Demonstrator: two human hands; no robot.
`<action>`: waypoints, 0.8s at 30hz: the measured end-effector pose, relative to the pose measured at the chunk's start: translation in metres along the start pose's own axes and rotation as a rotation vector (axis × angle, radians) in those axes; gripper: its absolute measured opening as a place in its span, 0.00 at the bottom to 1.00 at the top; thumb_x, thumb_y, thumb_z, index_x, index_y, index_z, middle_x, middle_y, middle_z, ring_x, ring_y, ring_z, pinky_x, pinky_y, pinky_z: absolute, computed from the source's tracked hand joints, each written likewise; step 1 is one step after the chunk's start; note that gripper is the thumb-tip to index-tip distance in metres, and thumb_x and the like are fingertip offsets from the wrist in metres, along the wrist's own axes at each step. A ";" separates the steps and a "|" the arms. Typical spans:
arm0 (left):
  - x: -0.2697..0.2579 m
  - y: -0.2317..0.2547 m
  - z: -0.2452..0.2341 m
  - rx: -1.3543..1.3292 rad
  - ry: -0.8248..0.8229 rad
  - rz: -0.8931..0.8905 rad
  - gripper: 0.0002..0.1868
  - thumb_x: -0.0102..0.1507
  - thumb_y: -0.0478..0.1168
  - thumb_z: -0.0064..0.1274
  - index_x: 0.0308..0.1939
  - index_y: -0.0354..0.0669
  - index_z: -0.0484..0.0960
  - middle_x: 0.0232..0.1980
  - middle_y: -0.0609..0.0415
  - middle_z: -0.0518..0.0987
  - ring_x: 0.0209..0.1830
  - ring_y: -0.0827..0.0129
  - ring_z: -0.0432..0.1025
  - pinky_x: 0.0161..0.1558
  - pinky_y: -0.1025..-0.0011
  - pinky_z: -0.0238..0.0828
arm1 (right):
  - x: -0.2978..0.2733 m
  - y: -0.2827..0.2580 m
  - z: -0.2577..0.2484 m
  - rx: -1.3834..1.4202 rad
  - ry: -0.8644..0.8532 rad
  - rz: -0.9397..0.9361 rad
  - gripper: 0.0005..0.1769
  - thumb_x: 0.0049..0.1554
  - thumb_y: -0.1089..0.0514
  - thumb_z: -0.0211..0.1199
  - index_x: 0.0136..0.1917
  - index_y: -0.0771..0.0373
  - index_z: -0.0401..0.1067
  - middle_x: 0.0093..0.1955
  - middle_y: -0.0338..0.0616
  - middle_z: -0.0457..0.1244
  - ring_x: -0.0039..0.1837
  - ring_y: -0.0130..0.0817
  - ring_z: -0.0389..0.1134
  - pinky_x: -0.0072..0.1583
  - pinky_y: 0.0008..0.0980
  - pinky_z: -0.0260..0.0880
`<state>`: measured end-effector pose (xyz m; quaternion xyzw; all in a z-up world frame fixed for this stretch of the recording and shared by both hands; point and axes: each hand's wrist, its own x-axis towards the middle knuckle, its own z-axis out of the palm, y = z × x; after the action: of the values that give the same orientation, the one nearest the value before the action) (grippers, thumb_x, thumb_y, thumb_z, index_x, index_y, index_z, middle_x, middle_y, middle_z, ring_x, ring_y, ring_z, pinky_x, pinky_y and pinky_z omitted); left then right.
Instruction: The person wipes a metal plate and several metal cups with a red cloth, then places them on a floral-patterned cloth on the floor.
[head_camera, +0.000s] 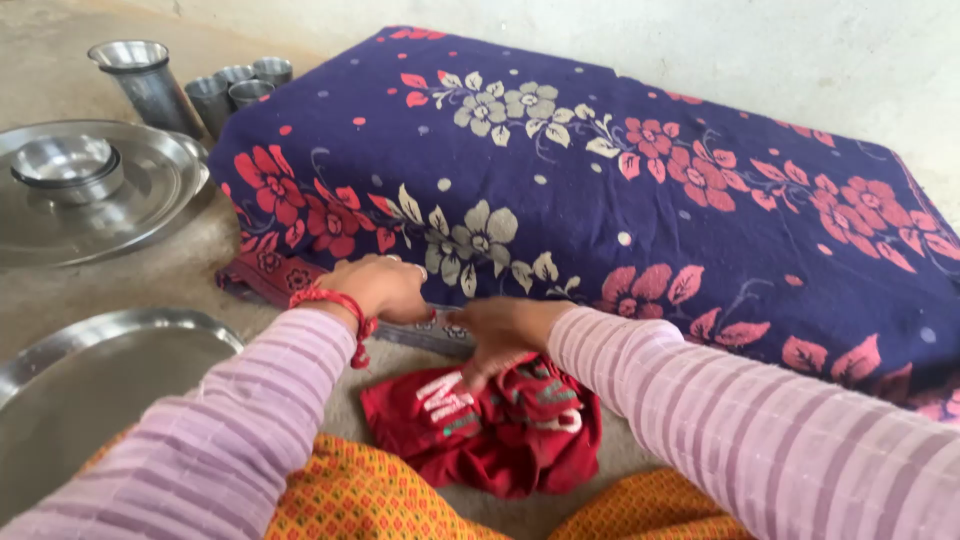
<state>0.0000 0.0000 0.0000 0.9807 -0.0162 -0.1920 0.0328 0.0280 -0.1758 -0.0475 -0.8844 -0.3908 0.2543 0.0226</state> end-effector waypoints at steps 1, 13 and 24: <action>-0.003 0.001 -0.001 0.000 -0.003 -0.001 0.32 0.62 0.57 0.54 0.70 0.57 0.73 0.75 0.52 0.69 0.75 0.53 0.64 0.71 0.48 0.60 | -0.011 -0.011 0.003 0.002 -0.002 -0.002 0.62 0.40 0.40 0.80 0.78 0.60 0.53 0.75 0.54 0.55 0.75 0.49 0.58 0.71 0.42 0.61; 0.040 -0.021 0.013 -0.095 -0.036 0.085 0.40 0.62 0.68 0.48 0.70 0.48 0.73 0.72 0.46 0.72 0.72 0.53 0.67 0.69 0.54 0.64 | 0.022 0.009 0.005 -0.050 0.341 0.122 0.18 0.50 0.59 0.63 0.55 0.52 0.80 0.51 0.51 0.71 0.54 0.50 0.74 0.57 0.44 0.74; -0.013 -0.114 -0.057 -1.475 0.453 0.519 0.26 0.53 0.35 0.65 0.55 0.37 0.78 0.44 0.54 0.85 0.42 0.69 0.80 0.42 0.69 0.80 | 0.093 -0.072 -0.160 1.567 0.429 -0.292 0.21 0.51 0.73 0.54 0.55 0.59 0.74 0.53 0.48 0.71 0.52 0.41 0.72 0.54 0.45 0.75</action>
<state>0.0114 0.1178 0.0492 0.6867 -0.1055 0.0637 0.7164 0.1061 -0.0355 0.0685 -0.5819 -0.1983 0.2731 0.7399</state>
